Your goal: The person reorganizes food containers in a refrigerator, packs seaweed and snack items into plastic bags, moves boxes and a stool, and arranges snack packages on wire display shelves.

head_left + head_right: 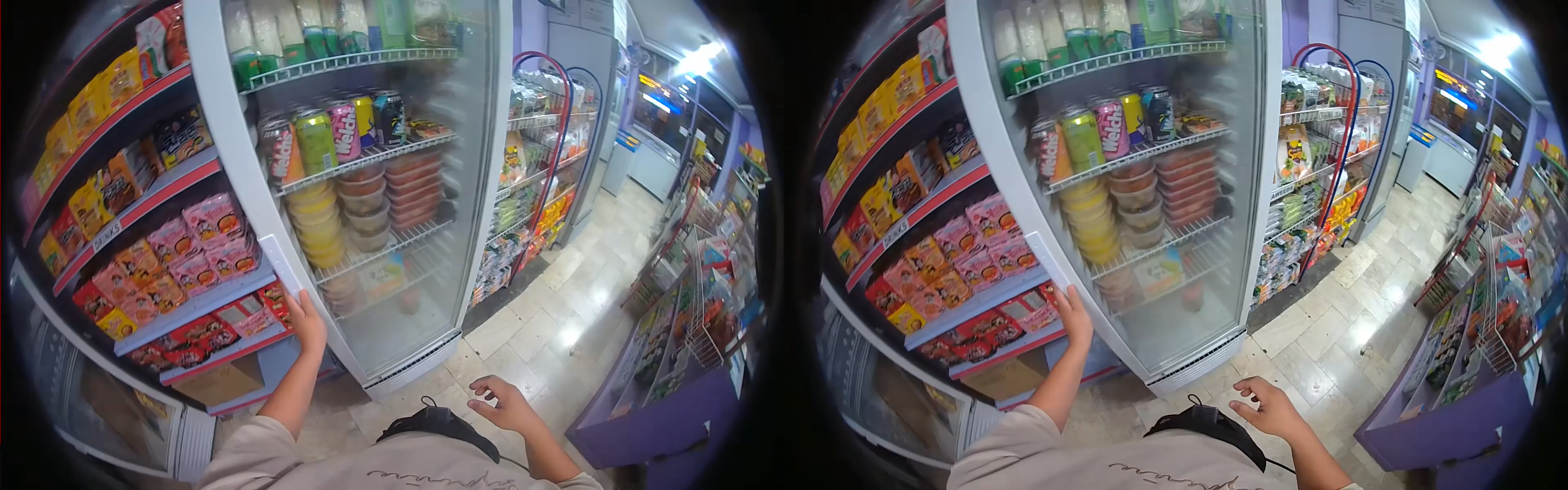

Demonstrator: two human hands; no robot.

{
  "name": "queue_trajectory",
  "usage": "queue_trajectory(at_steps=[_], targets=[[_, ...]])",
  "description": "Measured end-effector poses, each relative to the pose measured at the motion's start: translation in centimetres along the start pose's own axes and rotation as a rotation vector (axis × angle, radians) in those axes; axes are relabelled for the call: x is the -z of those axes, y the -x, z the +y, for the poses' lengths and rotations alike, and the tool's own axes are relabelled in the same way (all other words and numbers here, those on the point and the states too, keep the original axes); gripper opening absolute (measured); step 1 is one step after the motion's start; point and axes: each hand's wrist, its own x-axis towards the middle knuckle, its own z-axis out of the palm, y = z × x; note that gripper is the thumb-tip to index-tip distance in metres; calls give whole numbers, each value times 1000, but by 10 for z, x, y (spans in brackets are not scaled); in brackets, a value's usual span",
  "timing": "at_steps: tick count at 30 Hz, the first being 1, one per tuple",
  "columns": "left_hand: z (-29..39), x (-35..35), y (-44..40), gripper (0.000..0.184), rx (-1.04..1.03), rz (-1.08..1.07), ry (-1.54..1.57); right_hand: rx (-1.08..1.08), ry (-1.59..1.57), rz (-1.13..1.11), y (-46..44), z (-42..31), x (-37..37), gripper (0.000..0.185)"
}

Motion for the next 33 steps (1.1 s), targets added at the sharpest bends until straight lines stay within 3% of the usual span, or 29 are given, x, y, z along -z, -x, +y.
queue_trajectory(at_steps=[4, 6, 8, 10, 11, 12, 14, 16, 18, 21, 22, 23, 25, 26, 28, 30, 32, 33], targets=[[-24, 0, 0, 59, -109, 13, -84, -45, 14, 10, -19, -24, -13, 30], [-17, 8, 2, 63, -113, -52, -27, -77, -11, 8, -24, -28, -17, 31], [3, 18, 6, 73, -240, -117, -160, -72, -10, 33, -26, -29, -18, 32], [44, 31, 12, 84, -584, -164, -171, -75, -15, 69, -27, -29, -17, 32], [49, 31, 14, 78, -755, -154, -170, -82, 3, 83, -26, -30, -14, 32], [57, 28, 13, 78, -763, -183, -154, -93, 19, 98, -23, -30, -11, 32], [74, 15, 14, 68, -914, -501, -134, -110, 34, 151, -21, -29, -5, 31], [74, -5, 26, 59, -863, -609, -59, -86, 43, 207, -18, -29, 1, 30], [73, -17, 42, 70, -530, -832, 151, -81, 45, 255, -13, -28, 6, 34], [94, -34, 60, 83, -748, -881, 379, -119, -16, 332, -7, -33, 15, 44], [94, -41, 60, 94, -829, -951, 343, -113, 28, 348, -4, -31, 19, 47], [94, -52, 64, 94, -833, -970, 357, -108, 73, 359, -1, -28, 22, 50], [95, -75, 74, 94, -289, -1180, 227, -110, 118, 385, 8, -17, 31, 50], [97, -84, 78, 94, -294, -1195, 237, -98, 167, 396, 12, -12, 37, 51], [106, -107, 84, 95, -88, -1116, 165, -169, 146, 412, 24, -12, 55, 51], [121, -125, 92, 96, -205, -1117, 243, -242, 113, 443, 34, 2, 73, 51], [128, -148, 101, 97, -458, -1113, 437, -275, 125, 484, 45, 24, 92, 50], [132, -163, 104, 97, -459, -1118, 450, -292, 140, 516, 48, 34, 106, 50]])
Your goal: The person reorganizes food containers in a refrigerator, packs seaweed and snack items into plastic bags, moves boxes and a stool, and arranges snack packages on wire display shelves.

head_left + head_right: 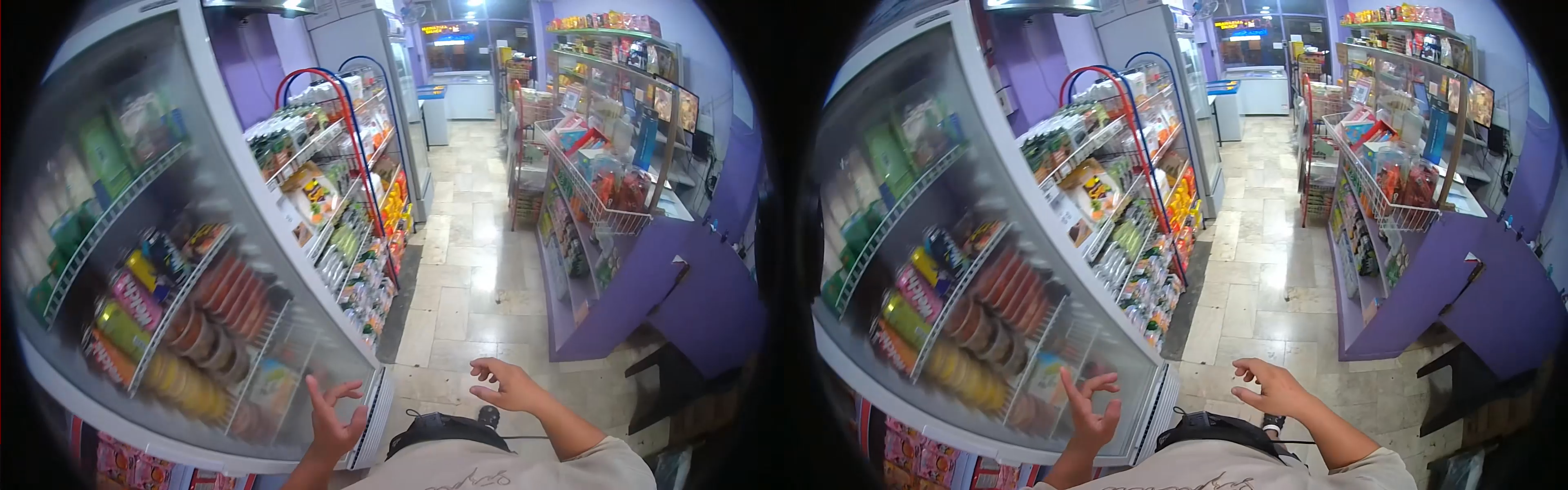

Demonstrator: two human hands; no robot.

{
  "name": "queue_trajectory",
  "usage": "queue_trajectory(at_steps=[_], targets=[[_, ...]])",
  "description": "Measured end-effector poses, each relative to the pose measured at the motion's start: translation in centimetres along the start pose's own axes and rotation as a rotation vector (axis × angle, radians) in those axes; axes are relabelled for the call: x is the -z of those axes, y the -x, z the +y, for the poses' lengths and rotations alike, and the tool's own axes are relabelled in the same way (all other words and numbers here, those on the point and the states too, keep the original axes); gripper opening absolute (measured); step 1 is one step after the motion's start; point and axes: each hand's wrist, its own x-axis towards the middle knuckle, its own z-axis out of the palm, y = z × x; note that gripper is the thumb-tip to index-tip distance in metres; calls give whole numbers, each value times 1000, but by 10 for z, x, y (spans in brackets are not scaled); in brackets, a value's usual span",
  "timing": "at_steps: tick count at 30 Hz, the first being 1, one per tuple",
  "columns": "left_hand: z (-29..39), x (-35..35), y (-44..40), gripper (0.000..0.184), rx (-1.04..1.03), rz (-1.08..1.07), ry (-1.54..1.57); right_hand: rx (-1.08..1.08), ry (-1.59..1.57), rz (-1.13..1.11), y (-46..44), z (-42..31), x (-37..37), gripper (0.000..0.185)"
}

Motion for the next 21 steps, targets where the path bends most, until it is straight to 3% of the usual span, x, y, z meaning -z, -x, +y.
queue_trajectory(at_steps=[2, 3, 5, 6, 7, 9, 11, 14, 15, 17, 19, 21], targets=[[-13, -19, -28, 101, -257, -47, -125, -15, 11, 32, -18, 22, 21, 49], [-23, -33, -41, 101, -261, -44, -119, -28, 16, 52, -28, 34, 32, 48], [-51, -69, -66, 100, 80, -86, -72, -20, 8, 63, -55, 64, 51, 47], [-71, -91, -80, 98, 360, -34, 131, -5, -6, 74, -72, 77, 63, 46], [-92, -110, -90, 98, 359, -14, 134, 9, 5, 64, -88, 88, 75, 46], [-127, -134, -113, 93, 620, -26, 227, -45, -35, -12, -130, 104, 99, 46], [-105, -155, -157, 92, 556, 4, 172, 18, -1, -50, -171, 116, 124, 46], [-93, -170, -212, 93, 69, 58, -74, 195, 30, -91, -219, 120, 154, 48], [-93, -172, -227, 93, 82, 94, -80, 232, 21, -77, -235, 119, 162, 51], [-99, -176, -257, 96, -190, 159, -135, 299, 30, -91, -271, 120, 179, 53], [-115, -181, -283, 99, -206, 159, -190, 260, -22, -101, -295, 132, 185, 55], [-147, -189, -311, 97, 200, 133, -41, 273, -64, -122, -324, 163, 182, 55]])
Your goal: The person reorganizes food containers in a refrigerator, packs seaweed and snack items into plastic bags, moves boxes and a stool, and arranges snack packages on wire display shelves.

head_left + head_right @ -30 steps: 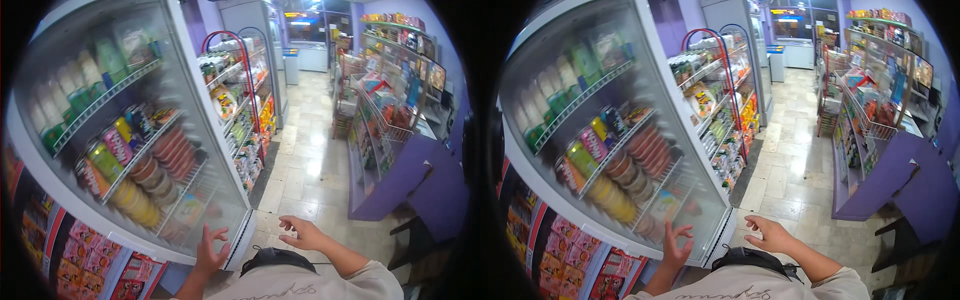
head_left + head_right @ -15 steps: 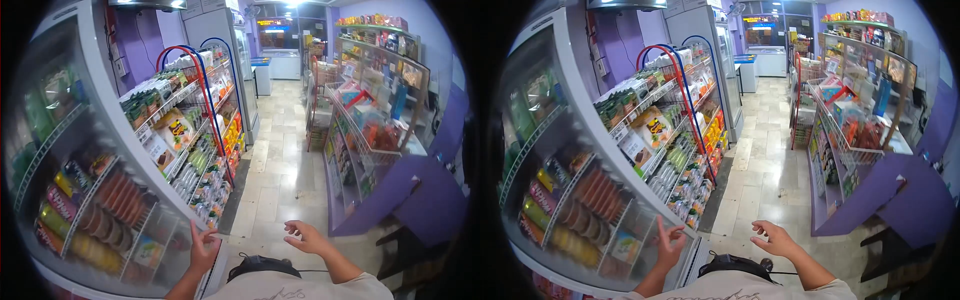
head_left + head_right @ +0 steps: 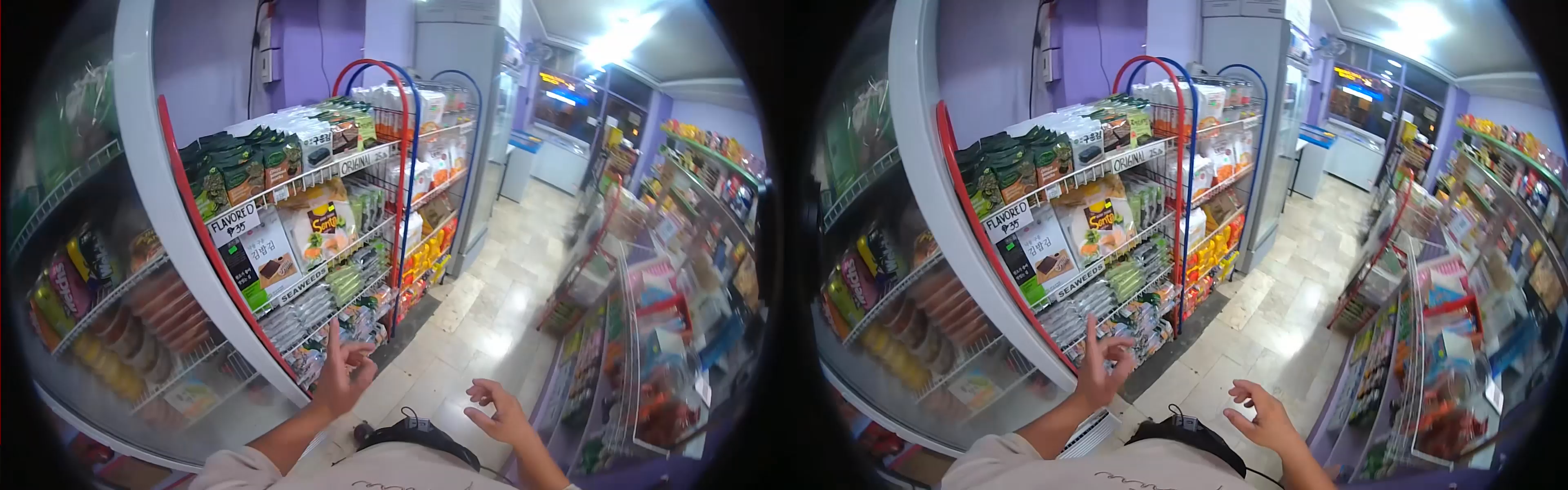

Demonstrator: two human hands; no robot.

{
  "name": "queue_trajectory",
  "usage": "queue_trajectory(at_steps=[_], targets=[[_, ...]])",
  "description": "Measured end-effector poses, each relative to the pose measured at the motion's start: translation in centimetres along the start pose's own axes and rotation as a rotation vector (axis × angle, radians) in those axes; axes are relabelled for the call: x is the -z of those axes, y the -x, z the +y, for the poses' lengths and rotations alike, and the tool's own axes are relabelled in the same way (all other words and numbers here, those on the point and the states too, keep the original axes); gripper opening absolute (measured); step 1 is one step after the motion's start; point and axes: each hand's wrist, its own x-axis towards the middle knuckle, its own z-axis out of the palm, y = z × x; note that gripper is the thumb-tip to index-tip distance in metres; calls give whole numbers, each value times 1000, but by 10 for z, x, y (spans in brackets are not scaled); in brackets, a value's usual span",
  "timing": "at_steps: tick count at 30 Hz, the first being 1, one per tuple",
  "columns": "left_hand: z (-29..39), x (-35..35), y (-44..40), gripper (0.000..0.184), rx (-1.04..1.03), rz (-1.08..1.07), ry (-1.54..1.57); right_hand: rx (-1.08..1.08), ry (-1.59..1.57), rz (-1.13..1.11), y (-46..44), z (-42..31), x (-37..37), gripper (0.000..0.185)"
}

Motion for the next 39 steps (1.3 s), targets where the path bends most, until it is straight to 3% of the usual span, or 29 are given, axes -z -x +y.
queue_trajectory(at_steps=[1, 3, 4, 7, 10, 16, 19, 21, 24, 25, 27, 30, 32, 36, 39], targets=[[-46, -13, -14, 92, 299, 49, 324, 0, -15, 23, -10, 20, 0, 54], [-89, -20, -45, 88, 363, 87, 304, -26, -50, 64, -34, 55, 1, 50], [-92, -19, -56, 88, 253, 62, 115, -13, -53, 65, -49, 70, 5, 50], [-119, -31, -123, 88, 80, 116, 147, -68, -30, 77, -97, 99, 16, 44], [-132, -45, -217, 86, 98, 108, 205, -126, -30, 120, -158, 110, 41, 39], [-101, -59, -357, 99, -548, 11, -5, -58, -72, 213, -259, 155, 67, 33], [-107, -57, -382, 102, -736, 10, -65, -124, -79, 135, -302, 170, 87, 31], [-126, -61, -390, 104, -610, 9, -145, -71, -7, -28, -330, 201, 107, 32], [-184, -78, -393, 95, 46, 159, 11, -13, -142, -45, -390, 248, 144, 31], [-200, -79, -383, 88, 126, 231, -96, -7, -167, -56, -414, 266, 154, 29], [-214, -87, -363, 86, 128, 368, -273, 48, -171, -146, -472, 300, 172, 29], [-204, -111, -344, 86, 333, 660, -270, 100, -153, -323, -548, 315, 190, 23], [-201, -131, -341, 86, 376, 843, -311, 290, -112, -502, -593, 324, 190, 24], [-152, -173, -363, 90, 251, 823, -484, 459, -210, -699, -640, 316, 181, 26], [-131, -192, -361, 91, 338, 815, -478, 492, -293, -799, -647, 316, 164, 29]])
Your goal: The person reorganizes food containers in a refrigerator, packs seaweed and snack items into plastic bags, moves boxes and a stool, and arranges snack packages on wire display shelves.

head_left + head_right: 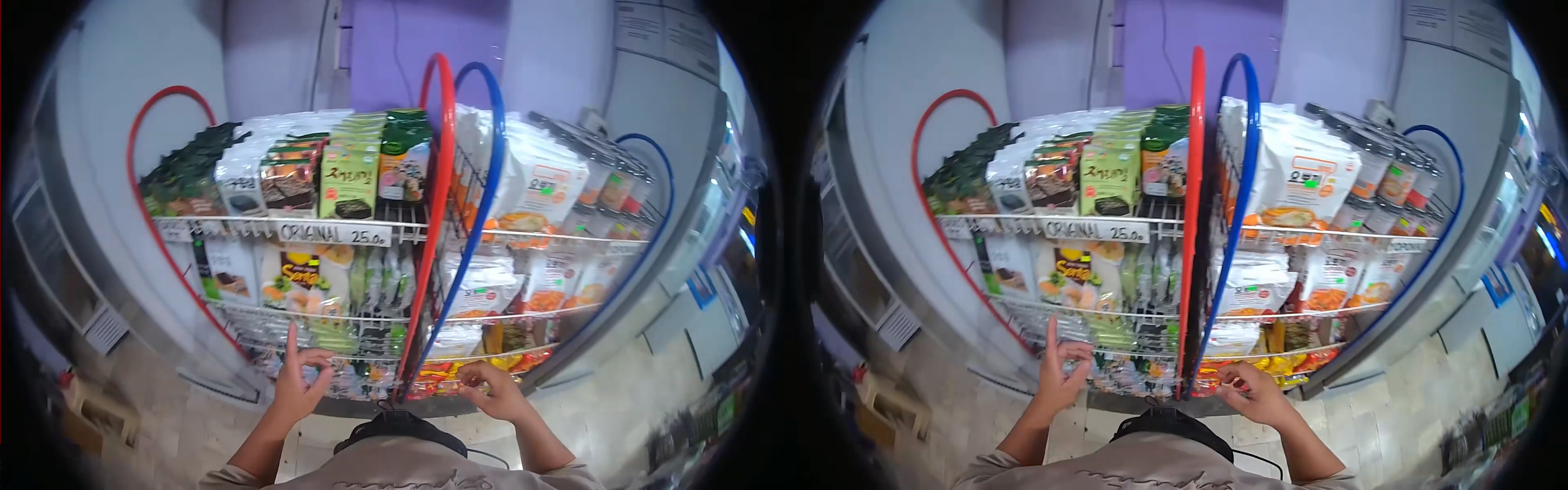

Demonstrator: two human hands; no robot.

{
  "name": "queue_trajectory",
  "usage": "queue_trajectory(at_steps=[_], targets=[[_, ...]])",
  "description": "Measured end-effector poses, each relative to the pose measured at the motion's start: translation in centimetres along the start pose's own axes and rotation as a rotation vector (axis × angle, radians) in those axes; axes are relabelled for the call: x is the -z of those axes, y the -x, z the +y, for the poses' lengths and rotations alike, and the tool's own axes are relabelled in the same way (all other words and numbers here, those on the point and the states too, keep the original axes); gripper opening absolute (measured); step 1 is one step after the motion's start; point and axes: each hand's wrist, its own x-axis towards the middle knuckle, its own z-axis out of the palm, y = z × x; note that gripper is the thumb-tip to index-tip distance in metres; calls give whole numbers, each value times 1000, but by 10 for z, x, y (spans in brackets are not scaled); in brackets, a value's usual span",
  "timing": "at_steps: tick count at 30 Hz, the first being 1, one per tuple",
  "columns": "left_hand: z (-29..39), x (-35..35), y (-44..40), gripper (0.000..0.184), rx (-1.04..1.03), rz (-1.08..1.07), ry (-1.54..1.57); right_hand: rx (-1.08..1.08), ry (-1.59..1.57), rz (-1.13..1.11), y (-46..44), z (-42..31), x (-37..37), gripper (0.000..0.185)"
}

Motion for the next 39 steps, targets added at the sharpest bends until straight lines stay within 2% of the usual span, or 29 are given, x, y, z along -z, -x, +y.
queue_trajectory(at_steps=[1, 3, 4, 5, 7, 8, 9, 11, 12, 15, 17, 21, 23, 24, 27, 29, 30, 32, 34, 36, 39], targets=[[7, 5, 9, 91, 9, 22, -29, 1, -41, -21, -1, -3, -5, 31], [23, 18, 15, 91, -98, 106, -146, 135, -6, -49, 0, 3, -15, 33], [25, 23, 15, 90, -228, 136, -234, 108, -30, -68, 4, 4, -20, 36], [24, 23, 17, 90, -222, 136, -254, 115, -49, -75, 10, 11, -27, 36], [11, 21, 18, 87, 143, 138, -61, 118, -87, -117, 21, 28, -36, 37], [-8, 20, 21, 84, 249, 97, 82, 94, -92, -161, 25, 31, -34, 37], [-3, 18, 23, 84, 257, 102, 74, 95, -100, -170, 29, 35, -31, 37], [13, 9, 20, 75, 339, 93, 329, 37, -103, -161, 34, 41, -24, 35], [20, 5, 20, 75, 339, 96, 325, 40, -107, -164, 35, 43, -22, 35], [31, -1, 18, 74, 313, 130, 359, -9, -145, -52, 37, 44, -12, 37], [32, -1, 17, 73, 228, 32, 254, 8, -136, -58, 38, 42, -11, 36], [58, -3, 6, 73, 157, -28, 228, 40, -130, -105, 40, 36, -11, 37], [79, -4, 2, 74, -7, -68, 120, 27, -116, -114, 44, 39, -9, 37], [79, -9, 1, 74, -9, -67, 119, 18, -99, -124, 44, 41, -7, 37], [50, -23, 1, 70, 86, -113, 310, 11, -144, -100, 46, 52, -5, 37], [7, -37, 10, 65, 602, -160, 575, -1, -147, -118, 47, 55, -3, 37], [5, -41, 19, 65, 595, -156, 577, -10, -154, -127, 46, 56, -1, 37], [6, -43, 30, 62, 773, -52, 692, -4, -143, -122, 44, 55, 1, 37], [17, -32, 33, 61, 713, -39, 660, -14, -128, -144, 44, 60, 2, 37], [37, -14, 28, 58, 436, -60, 429, 2, -128, -159, 39, 63, 2, 37], [65, 6, 17, 56, 318, -26, 335, -15, -142, -177, 35, 57, 2, 37]])
